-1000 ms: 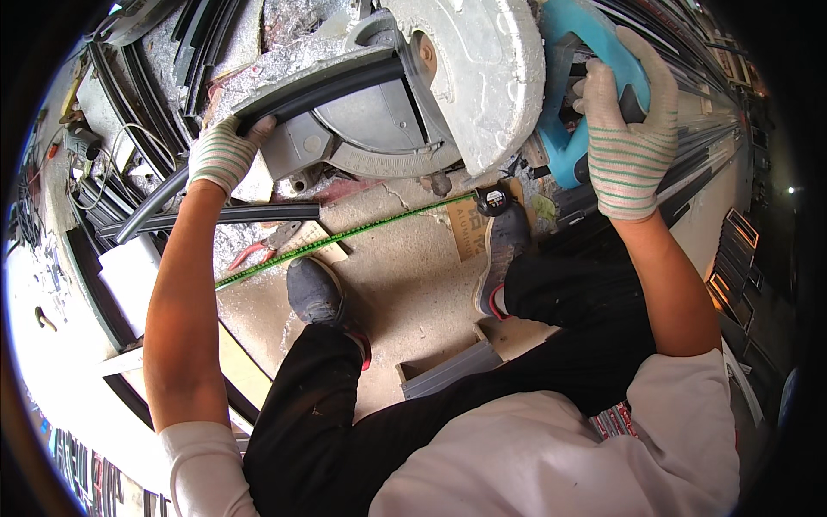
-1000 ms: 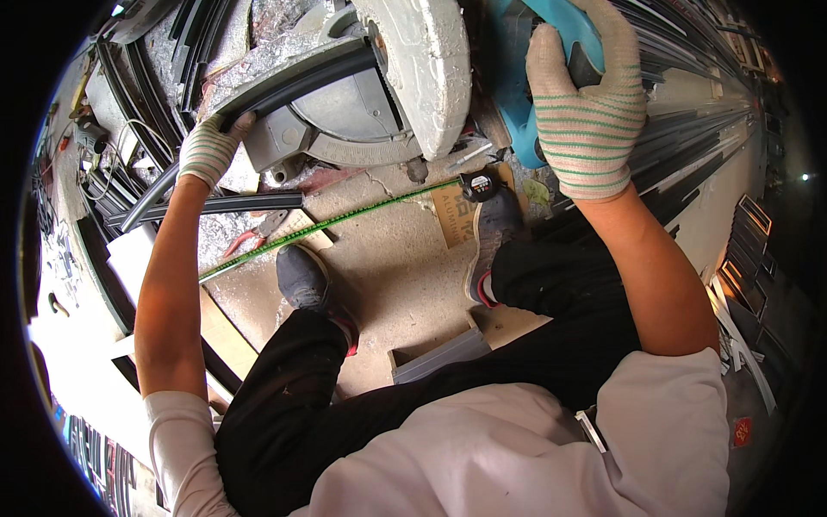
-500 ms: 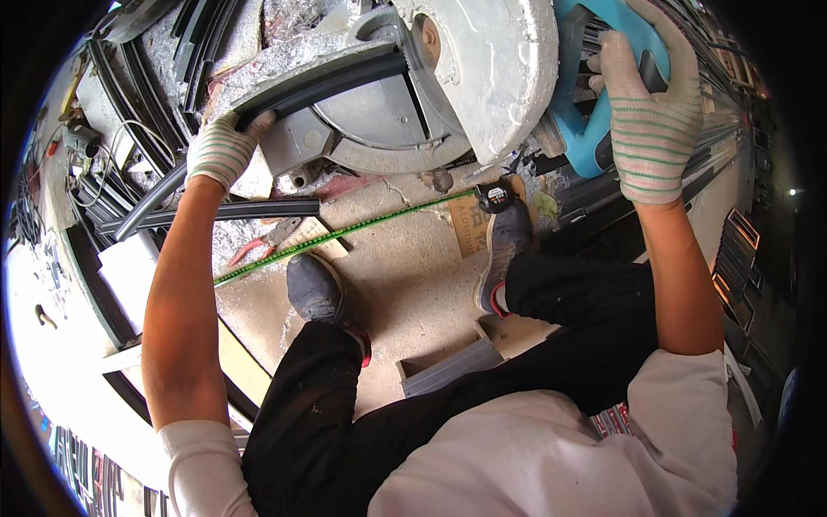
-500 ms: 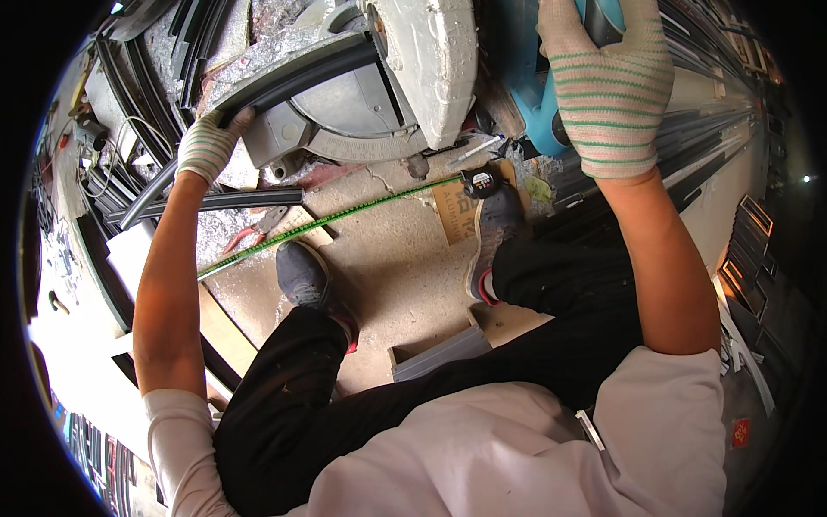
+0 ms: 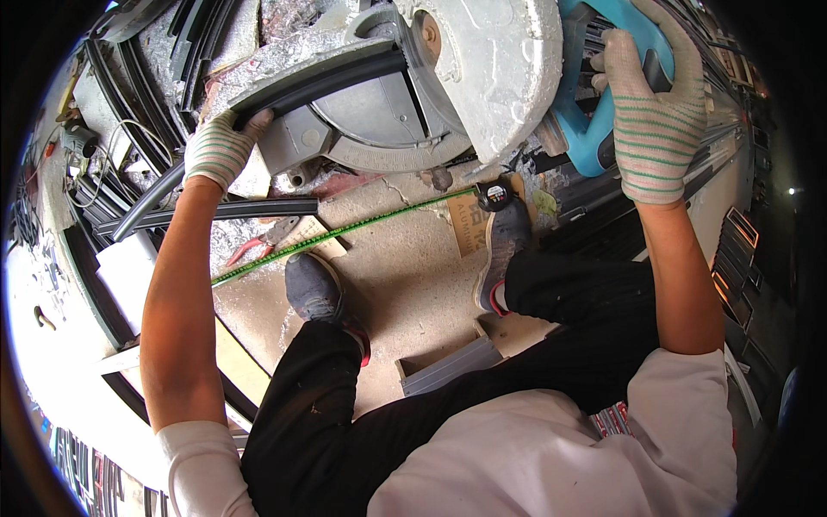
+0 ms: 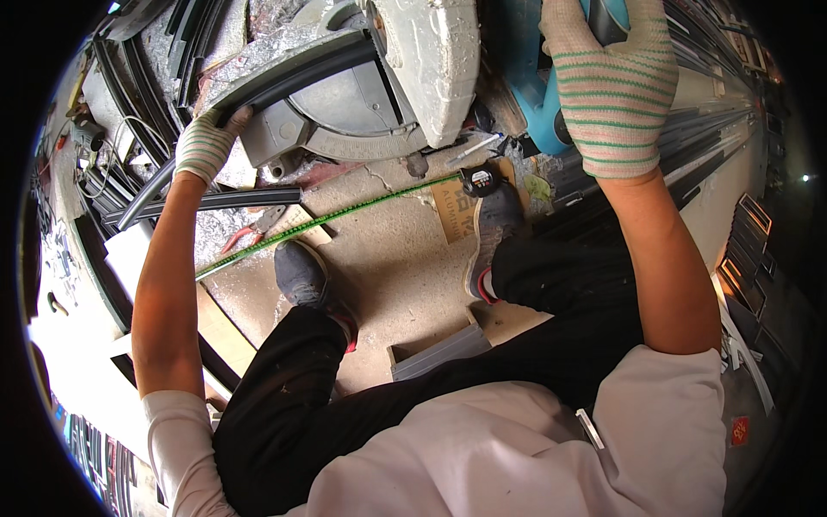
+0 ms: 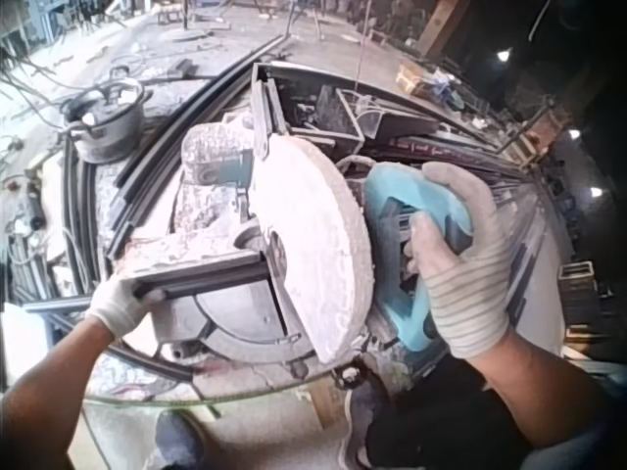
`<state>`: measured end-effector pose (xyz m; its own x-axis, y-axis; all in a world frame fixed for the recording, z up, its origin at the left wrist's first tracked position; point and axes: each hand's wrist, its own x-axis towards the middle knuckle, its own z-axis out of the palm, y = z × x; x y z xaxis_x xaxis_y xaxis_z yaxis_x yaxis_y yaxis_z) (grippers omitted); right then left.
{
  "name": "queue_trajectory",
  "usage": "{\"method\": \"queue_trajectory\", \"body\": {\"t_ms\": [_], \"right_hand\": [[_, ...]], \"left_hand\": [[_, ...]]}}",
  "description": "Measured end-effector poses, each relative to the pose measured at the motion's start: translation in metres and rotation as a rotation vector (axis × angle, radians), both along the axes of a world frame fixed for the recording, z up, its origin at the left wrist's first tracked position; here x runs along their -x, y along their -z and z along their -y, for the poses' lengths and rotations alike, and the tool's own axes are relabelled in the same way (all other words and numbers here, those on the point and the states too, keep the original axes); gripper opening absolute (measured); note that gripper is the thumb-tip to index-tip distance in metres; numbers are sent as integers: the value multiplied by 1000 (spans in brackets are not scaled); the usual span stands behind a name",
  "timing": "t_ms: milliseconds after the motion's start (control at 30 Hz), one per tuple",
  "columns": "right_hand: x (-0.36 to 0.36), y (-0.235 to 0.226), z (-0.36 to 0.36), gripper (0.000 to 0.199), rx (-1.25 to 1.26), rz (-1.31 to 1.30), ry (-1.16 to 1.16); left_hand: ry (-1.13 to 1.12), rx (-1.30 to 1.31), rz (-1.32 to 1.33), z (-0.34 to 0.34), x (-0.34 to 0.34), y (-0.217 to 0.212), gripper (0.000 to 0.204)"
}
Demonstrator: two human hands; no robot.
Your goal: The person measures a window frame with a tape measure, marks a black rubber seal, and cuts it to size using a miter saw. They then fit the cut seal into the frame and repeat the process for additional pieces.
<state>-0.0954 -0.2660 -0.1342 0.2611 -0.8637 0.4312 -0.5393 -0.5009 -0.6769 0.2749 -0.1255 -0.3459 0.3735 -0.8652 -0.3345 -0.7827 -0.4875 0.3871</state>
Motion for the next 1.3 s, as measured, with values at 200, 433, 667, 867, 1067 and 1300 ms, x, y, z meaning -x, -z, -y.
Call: {"method": "queue_trajectory", "body": {"t_ms": [200,433,667,867,1067,1300], "right_hand": [[-2,-2,-3,38,-64,34,16],[-5,1,-6,37,35,-24,41],[-7,-12,-1,37,33,-68,-38],[-10,-8,-1,36,83,-59,0],[-8,-4,-3,36,39,-25,7],[-2,4,-7,35,48,-25,3]], "left_hand": [[-5,-7,-21,0,-2,3,68],[-14,-6,-46,0,-1,0,68],[-30,-45,-39,1,0,0,69],[-16,-63,-21,3,-1,2,69],[0,-11,7,-1,-2,3,72],[-11,-78,28,2,-2,3,73]]}}
